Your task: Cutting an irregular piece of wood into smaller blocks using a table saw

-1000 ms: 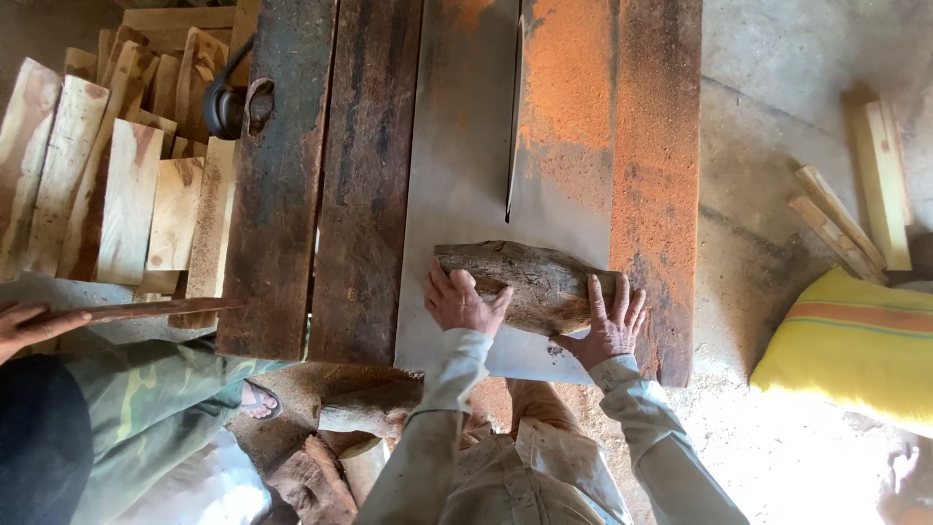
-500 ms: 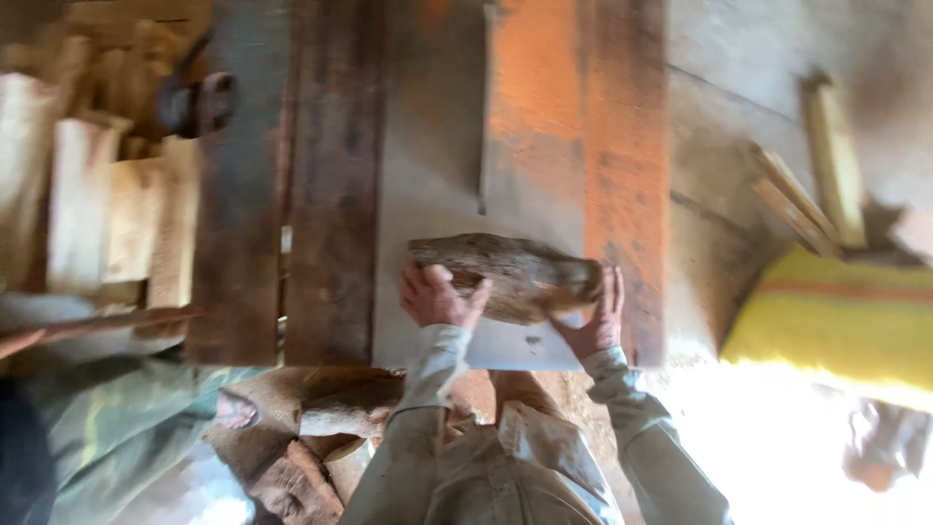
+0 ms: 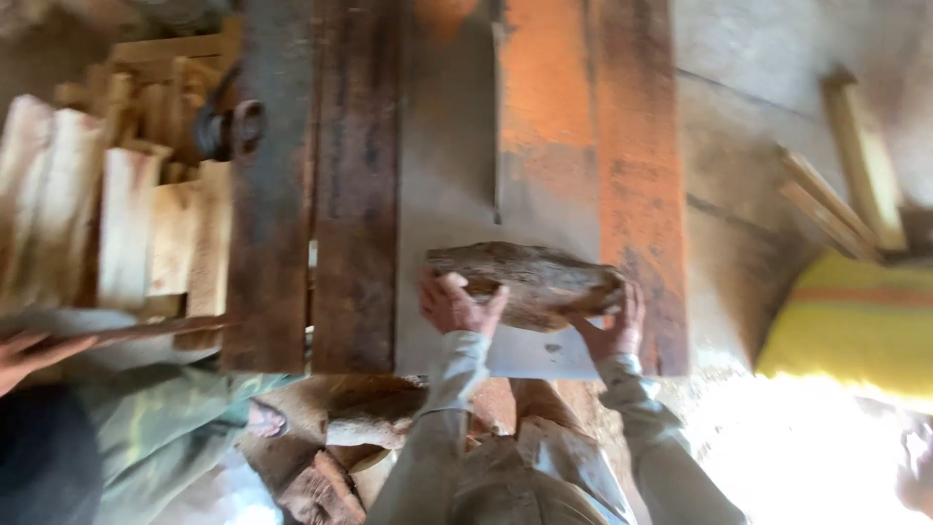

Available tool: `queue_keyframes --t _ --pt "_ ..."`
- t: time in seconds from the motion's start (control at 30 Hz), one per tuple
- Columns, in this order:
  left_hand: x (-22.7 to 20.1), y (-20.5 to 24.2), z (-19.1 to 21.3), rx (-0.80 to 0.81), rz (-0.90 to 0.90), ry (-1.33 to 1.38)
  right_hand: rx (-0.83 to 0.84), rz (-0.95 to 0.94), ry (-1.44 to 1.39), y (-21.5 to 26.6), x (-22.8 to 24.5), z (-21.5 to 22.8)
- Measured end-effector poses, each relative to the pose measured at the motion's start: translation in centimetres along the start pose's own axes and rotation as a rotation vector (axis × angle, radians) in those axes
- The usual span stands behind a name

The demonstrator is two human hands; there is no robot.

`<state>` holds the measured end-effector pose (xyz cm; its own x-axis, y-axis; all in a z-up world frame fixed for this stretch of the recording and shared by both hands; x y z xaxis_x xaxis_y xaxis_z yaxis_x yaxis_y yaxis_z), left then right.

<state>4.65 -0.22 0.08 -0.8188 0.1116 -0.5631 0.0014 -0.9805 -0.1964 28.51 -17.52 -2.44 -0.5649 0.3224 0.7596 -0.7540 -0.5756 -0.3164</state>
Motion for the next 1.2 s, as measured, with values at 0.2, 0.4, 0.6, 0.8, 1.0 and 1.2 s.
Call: queue_keyframes --t 0.2,0.4,0.6,0.8,1.0,1.2 --pt "0.9 -0.1 0.0 -0.14 0.044 0.108 0.116 -0.176 -0.076 0.5 -1.7 -0.7" --pt "3.5 -1.0 1.4 -0.202 -0.196 0.29 0.133 -0.272 -0.014 0.8 -1.6 -0.6" --pt "6.9 -1.2 0.0 0.277 -0.47 0.266 0.082 -0.097 0.084 -0.8 -1.8 -1.5" --pt "8.3 -3.3 -2.8 0.346 -0.359 0.189 0.147 -0.134 0.051 -3.0 -2.7 -2.7" --pt "8.4 -5.1 -3.2 0.383 -0.381 0.245 0.165 -0.171 0.048 -4.0 -3.3 -3.7" --pt "8.4 -6.1 -3.7 0.381 -0.403 0.249 0.18 -0.216 0.018 -5.1 -2.6 -4.0"
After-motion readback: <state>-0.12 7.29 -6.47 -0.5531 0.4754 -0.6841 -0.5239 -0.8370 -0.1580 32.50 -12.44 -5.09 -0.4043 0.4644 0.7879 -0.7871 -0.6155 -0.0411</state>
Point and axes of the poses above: each hand's wrist, its own y-axis away from the middle knuckle, its own z-axis out of the back of the hand, x = y × z, the point moved 7 cm from there along -y, towards the middle knuckle, and after that the axes turned 3 degrees about -x, right-handed, at the moved point
